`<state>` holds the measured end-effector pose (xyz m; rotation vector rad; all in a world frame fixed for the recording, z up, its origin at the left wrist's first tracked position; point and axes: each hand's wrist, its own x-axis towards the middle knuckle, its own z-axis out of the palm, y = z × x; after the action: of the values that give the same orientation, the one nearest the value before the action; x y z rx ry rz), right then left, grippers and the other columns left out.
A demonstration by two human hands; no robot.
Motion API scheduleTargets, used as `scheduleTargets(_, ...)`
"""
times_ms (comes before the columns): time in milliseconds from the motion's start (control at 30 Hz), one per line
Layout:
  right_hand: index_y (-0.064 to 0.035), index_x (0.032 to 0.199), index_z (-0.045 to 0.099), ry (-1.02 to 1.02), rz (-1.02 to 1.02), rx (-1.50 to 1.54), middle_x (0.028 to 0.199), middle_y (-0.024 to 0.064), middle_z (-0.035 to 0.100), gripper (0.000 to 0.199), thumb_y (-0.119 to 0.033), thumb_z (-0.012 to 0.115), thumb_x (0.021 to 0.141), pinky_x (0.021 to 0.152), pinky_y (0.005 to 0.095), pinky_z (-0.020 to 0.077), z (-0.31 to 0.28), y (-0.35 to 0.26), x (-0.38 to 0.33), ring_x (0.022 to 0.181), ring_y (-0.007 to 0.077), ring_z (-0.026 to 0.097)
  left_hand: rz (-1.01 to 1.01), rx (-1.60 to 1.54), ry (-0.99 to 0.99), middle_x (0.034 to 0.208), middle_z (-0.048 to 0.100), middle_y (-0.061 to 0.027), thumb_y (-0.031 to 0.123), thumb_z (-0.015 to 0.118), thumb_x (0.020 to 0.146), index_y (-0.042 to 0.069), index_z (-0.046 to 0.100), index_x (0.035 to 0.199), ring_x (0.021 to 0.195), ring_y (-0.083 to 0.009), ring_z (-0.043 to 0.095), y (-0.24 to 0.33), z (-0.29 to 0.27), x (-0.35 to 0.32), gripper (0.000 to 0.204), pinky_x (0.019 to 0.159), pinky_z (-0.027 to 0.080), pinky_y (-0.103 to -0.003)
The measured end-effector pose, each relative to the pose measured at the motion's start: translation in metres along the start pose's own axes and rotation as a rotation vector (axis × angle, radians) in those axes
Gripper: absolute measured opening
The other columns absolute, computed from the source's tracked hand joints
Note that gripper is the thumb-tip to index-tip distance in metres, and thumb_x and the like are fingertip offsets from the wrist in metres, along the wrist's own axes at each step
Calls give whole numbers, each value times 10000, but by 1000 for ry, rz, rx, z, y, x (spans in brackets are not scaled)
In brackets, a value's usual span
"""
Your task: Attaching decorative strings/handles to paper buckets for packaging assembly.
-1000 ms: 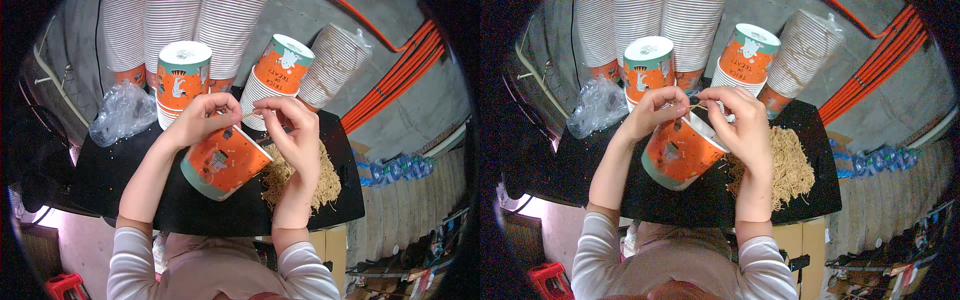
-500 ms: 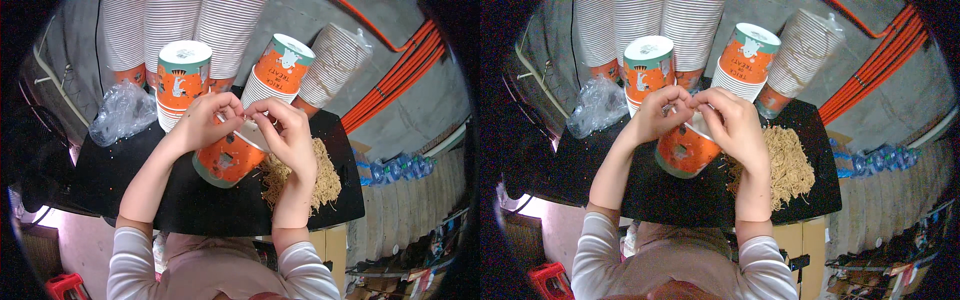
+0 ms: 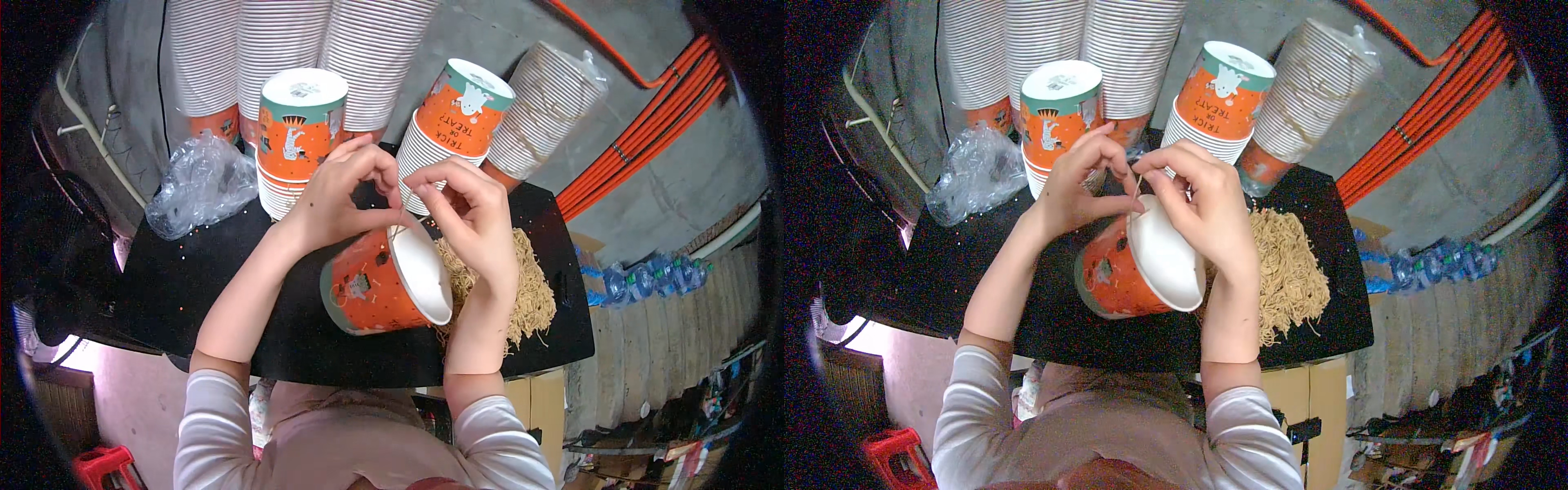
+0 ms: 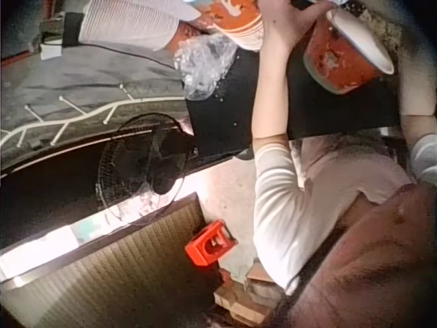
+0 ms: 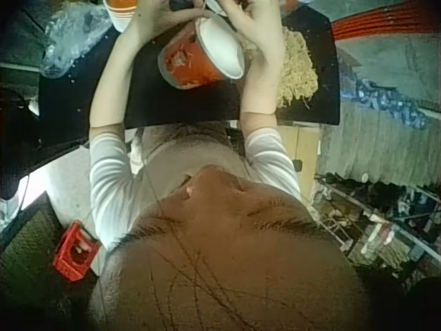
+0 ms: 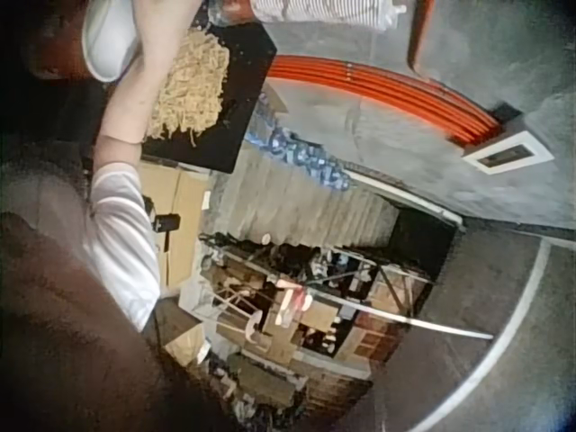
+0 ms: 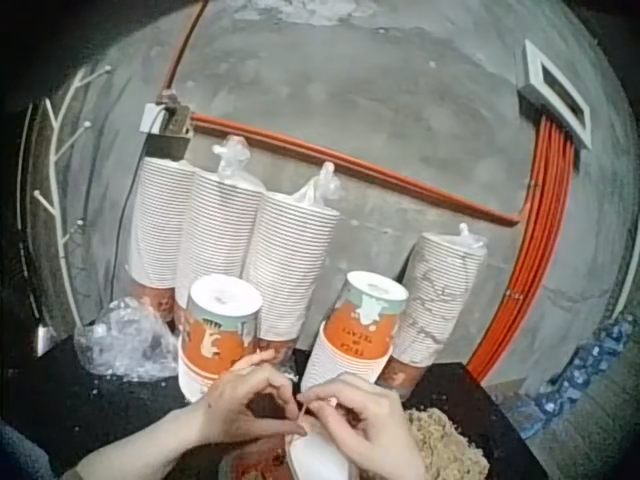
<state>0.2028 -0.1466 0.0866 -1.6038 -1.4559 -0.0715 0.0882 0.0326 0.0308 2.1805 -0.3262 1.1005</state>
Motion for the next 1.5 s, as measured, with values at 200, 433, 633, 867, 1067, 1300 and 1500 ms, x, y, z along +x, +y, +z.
scheduleTargets(200, -26, 1018, 747, -7, 3, 37, 842, 62, 671, 130, -29, 681, 906, 611, 274, 468, 1, -1, 0, 666, 135, 620, 164, 51, 27, 878, 731, 29, 170, 873, 783, 125, 730, 1010, 856, -177, 696, -3, -6, 2, 272, 1076, 450, -467)
scheduleTargets(433, -24, 1013, 741, -14, 6, 69, 836, 62, 652, 132, -13, 681, 896, 604, 271, 455, 1, 0, -2, 649, 118, 589, 252, 166, 63, 851, 712, 30, 145, 859, 756, 159, 797, 921, 827, -189, 668, 4, -6, 3, 177, 1022, 494, -455)
scheduleTargets(633, -18, 1006, 730, -26, -13, 33, 829, 75, 642, 120, -24, 673, 900, 612, 286, 464, 2, 2, -2, 653, 152, 601, 285, 271, 116, 809, 689, 34, 105, 846, 712, 165, 789, 893, 811, -186, 657, 7, -6, 4, 199, 979, 509, -427)
scheduleTargets(867, 2, 990, 691, -71, -3, -65, 856, 121, 646, 106, -36, 657, 897, 681, 357, 509, 10, 16, 2, 740, 263, 652, -22, 262, -136, 788, 695, -40, 97, 793, 781, 117, 777, 890, 787, -215, 671, -5, -2, -1, 113, 851, 529, -372)
scheduleTargets(1067, 9, 961, 660, -164, 12, -27, 977, 136, 647, 129, -12, 645, 835, 716, 350, 514, 4, 3, 4, 817, 271, 657, -437, -231, -246, 895, 765, -60, 115, 758, 912, 14, 750, 944, 815, -125, 709, -14, 4, -5, 107, 740, 554, -287)
scheduleTargets(1300, 17, 876, 691, -299, -154, -25, 1028, 143, 647, 116, 1, 638, 774, 757, 333, 532, -10, 11, -2, 871, 282, 665, -618, -594, -383, 939, 767, -78, 64, 711, 947, -27, 714, 1029, 894, -121, 729, -12, -4, -5, 123, 803, 564, -263)
scheduleTargets(1500, 15, 833, 687, -326, 8, -98, 1020, 147, 649, 84, 11, 642, 762, 798, 386, 546, -17, 7, -10, 932, 300, 676, -690, -621, -353, 901, 766, -78, 63, 659, 979, -21, 663, 1044, 874, -125, 733, 1, -6, -4, 106, 802, 566, -265)
